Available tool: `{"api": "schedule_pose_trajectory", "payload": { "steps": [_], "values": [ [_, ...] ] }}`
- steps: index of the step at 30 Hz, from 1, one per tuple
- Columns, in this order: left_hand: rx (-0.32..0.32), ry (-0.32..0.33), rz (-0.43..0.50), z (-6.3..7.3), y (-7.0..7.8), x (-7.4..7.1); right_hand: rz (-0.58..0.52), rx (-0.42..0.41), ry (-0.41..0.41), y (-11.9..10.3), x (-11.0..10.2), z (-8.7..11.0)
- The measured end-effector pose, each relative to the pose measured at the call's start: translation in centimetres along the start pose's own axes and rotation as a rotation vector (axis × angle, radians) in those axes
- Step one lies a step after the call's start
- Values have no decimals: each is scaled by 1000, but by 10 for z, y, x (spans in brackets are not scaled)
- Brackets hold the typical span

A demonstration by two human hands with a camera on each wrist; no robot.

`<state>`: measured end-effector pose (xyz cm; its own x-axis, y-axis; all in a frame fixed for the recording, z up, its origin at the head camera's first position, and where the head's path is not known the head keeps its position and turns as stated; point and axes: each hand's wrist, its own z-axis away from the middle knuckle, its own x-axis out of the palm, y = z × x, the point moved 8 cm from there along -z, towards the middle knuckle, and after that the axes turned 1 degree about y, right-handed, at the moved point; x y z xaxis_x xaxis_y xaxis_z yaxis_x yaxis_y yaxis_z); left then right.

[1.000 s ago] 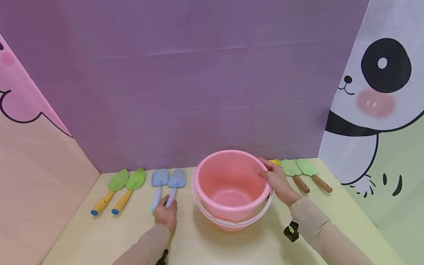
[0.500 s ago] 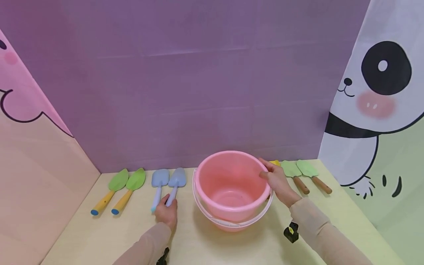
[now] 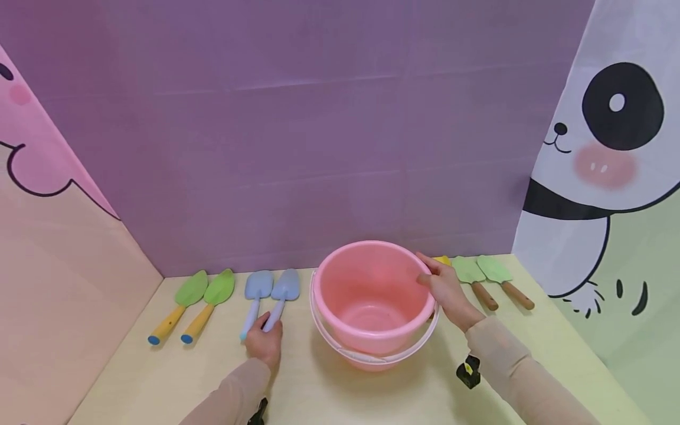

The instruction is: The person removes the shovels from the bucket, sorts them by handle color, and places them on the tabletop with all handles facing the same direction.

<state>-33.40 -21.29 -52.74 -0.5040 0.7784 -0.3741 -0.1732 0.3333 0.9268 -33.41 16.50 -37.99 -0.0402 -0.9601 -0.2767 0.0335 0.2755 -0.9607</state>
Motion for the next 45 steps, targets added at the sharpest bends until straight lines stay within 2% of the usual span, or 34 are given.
{"api": "schedule_pose_trajectory", "payload": {
  "steps": [4,19,26,34,40,45],
  "values": [
    [2,-55,-19,2,0,4,-3,7,4,2,-1,1],
    [60,-138,-9,5,2,7,-3,1,9,-2,-2,3],
    [39,-163,5,2,0,8,-23,11,4,0,-2,2],
    [8,-186,67,2,1,8,-44,7,-10,1,0,2],
    [37,-238,50,2,6,6,-68,-3,-21,1,2,0],
    [92,-279,12,1,13,2,-71,11,-38,2,1,0]
  ]
}}
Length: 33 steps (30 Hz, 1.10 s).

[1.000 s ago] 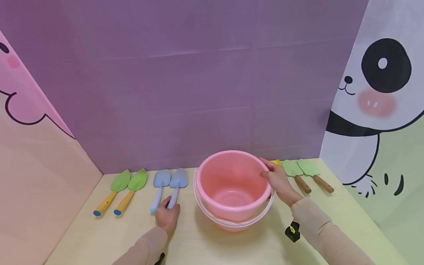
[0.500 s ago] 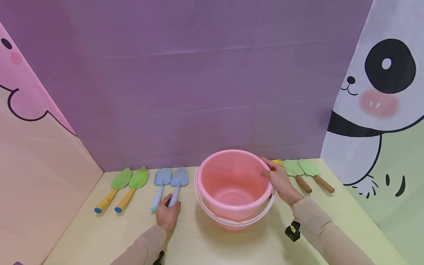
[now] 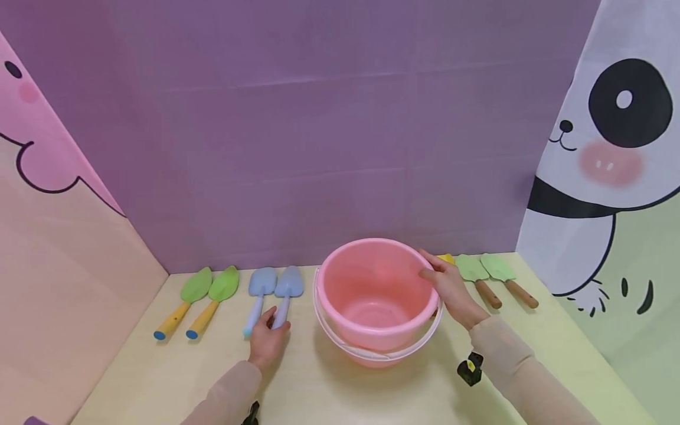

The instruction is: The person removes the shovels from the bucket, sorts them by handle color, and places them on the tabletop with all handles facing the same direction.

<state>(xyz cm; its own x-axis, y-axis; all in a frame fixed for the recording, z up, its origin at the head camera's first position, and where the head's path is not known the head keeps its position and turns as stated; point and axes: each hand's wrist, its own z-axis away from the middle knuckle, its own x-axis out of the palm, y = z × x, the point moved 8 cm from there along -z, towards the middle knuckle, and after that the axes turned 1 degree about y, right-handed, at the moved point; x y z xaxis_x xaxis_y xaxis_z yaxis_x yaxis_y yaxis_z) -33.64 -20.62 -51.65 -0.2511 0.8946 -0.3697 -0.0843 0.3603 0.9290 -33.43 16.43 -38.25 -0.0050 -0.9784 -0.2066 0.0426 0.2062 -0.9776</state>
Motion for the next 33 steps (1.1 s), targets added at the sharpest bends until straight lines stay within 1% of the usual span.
{"api": "schedule_pose_trajectory", "payload": {
  "steps": [2,6,10,13,17,21,23,25,26,28,30,31,33],
  "values": [
    [20,-18,-35,1,4,-2,-2,7,-5,0,1,0],
    [44,-61,-52,5,16,-5,-14,16,-15,1,0,0],
    [64,-129,-10,12,28,-4,-56,36,-22,4,-4,0],
    [96,-173,-14,16,37,-4,-107,54,-29,5,-5,2],
    [151,-199,-57,19,50,-10,-134,52,-51,4,-6,2],
    [187,-222,-87,21,64,-20,-105,38,-52,3,-10,1],
    [210,-244,-109,23,72,-25,-76,32,-39,3,-16,2],
    [251,-269,-154,26,82,-31,-47,19,-22,1,-25,4],
    [275,-279,-184,26,87,-35,-17,3,-7,-1,-30,5],
    [340,-274,-259,27,99,-45,84,-39,33,-7,-42,6],
    [423,-233,-353,27,115,-57,191,-92,71,-16,-56,7],
    [471,-200,-394,26,124,-63,265,-129,96,-22,-63,7],
    [594,-108,-484,26,144,-73,435,-202,146,-33,-77,7]
  ]
}}
